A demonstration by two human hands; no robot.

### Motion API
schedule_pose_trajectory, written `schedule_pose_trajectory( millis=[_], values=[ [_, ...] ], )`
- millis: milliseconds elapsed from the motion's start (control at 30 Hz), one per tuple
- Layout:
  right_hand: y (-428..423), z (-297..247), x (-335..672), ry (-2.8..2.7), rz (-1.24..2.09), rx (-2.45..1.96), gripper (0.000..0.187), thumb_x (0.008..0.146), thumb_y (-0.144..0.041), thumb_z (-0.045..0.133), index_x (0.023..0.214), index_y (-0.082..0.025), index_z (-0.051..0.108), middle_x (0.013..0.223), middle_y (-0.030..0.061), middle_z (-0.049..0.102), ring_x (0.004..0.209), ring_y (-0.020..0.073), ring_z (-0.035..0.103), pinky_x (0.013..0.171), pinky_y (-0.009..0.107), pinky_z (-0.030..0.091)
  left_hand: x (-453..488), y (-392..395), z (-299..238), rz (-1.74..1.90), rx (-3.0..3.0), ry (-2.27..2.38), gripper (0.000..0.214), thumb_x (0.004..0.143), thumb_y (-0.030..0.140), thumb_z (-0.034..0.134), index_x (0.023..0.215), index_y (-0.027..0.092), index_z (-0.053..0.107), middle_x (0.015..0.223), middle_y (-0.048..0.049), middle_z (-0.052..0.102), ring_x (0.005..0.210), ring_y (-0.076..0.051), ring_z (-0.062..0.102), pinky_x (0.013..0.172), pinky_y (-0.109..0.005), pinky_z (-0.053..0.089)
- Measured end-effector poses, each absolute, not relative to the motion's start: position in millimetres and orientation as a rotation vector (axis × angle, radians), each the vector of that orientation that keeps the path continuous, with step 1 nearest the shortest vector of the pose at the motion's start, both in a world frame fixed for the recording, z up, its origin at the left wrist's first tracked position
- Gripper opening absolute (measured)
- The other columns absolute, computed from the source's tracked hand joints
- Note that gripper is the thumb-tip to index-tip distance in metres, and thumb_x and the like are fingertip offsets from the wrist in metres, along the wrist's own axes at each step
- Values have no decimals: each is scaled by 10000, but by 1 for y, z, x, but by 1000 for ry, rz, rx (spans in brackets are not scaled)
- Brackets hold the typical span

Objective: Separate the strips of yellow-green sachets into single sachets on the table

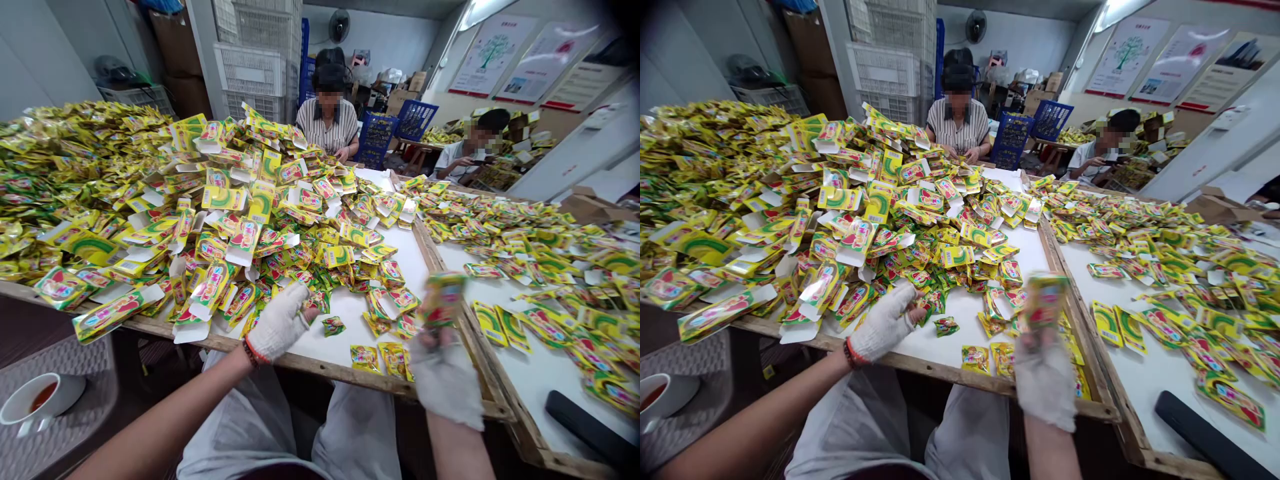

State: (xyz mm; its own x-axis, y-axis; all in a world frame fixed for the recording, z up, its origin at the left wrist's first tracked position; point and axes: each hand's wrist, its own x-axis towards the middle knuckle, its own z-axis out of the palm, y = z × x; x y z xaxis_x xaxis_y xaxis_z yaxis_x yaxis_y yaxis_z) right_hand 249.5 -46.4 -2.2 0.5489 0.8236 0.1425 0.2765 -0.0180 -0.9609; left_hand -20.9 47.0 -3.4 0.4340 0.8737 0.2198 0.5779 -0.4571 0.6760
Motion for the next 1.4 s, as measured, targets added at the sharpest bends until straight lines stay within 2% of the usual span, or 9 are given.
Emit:
schedule_pose_trajectory(
  millis=[133,300,467,633,800,967,1133,1267,1400],
  values=[
    [-43,3,277,-825,519,-1503,405,860,-538,353,1106,-282,549,1076,95,628,646,176,597,599,350,495,-24,79,-2,489,2550,1592,198,901,303,432,934,172,577,993,-110,570,937,-247,548,810,-363,410],
    [-29,-21,246,-1236,586,-1750,168,747,-372,618,765,-208,652,744,63,648,668,211,575,621,327,449,-12,93,-8,327,2524,1787,344,811,352,582,1109,188,532,1022,-112,594,986,-275,558,828,-366,399],
    [-13,-40,222,-1761,250,-1862,143,814,-207,492,770,-187,626,840,73,617,831,210,573,777,324,431,-22,85,-6,459,2369,1647,321,823,309,546,1132,235,500,1022,-56,625,947,-226,583,784,-308,423],
    [0,-38,210,-1890,268,-1887,220,817,-100,444,834,-188,644,932,81,627,842,178,581,746,269,420,-20,62,12,584,2480,1821,340,817,252,524,1151,189,520,1157,-138,534,1060,-297,500,873,-406,387],
    [1,-38,210,-1840,242,-1933,220,876,-247,447,758,-196,626,816,56,622,801,185,574,723,276,410,18,39,-1,273,2584,1505,304,841,468,518,866,177,604,898,-104,596,884,-269,560,783,-391,412],
    [-7,-42,204,-1751,372,-1882,269,903,-334,421,856,-194,645,879,74,658,830,197,583,747,293,417,36,36,-25,439,2440,1313,170,870,355,517,894,192,561,921,-67,610,871,-217,577,762,-331,422],
    [-12,-36,196,-1471,836,-1753,308,858,-454,481,710,-207,590,668,15,612,642,170,557,578,265,411,36,35,-34,809,1935,1029,184,857,325,544,971,186,504,954,-57,596,885,-181,567,789,-304,439],
    [-16,-35,186,-1080,1187,-1554,335,809,-544,530,907,-224,545,692,-18,605,522,145,545,459,246,397,40,32,-36,820,1437,882,254,811,372,598,896,163,482,793,-2,551,693,-118,525,633,-238,440],
    [-18,-42,177,-1153,970,-1581,209,807,-428,559,789,-229,497,700,-12,578,589,157,557,548,271,446,39,28,-31,730,1318,881,241,801,365,597,849,161,478,757,19,520,610,-90,466,545,-215,402]
  ],
)
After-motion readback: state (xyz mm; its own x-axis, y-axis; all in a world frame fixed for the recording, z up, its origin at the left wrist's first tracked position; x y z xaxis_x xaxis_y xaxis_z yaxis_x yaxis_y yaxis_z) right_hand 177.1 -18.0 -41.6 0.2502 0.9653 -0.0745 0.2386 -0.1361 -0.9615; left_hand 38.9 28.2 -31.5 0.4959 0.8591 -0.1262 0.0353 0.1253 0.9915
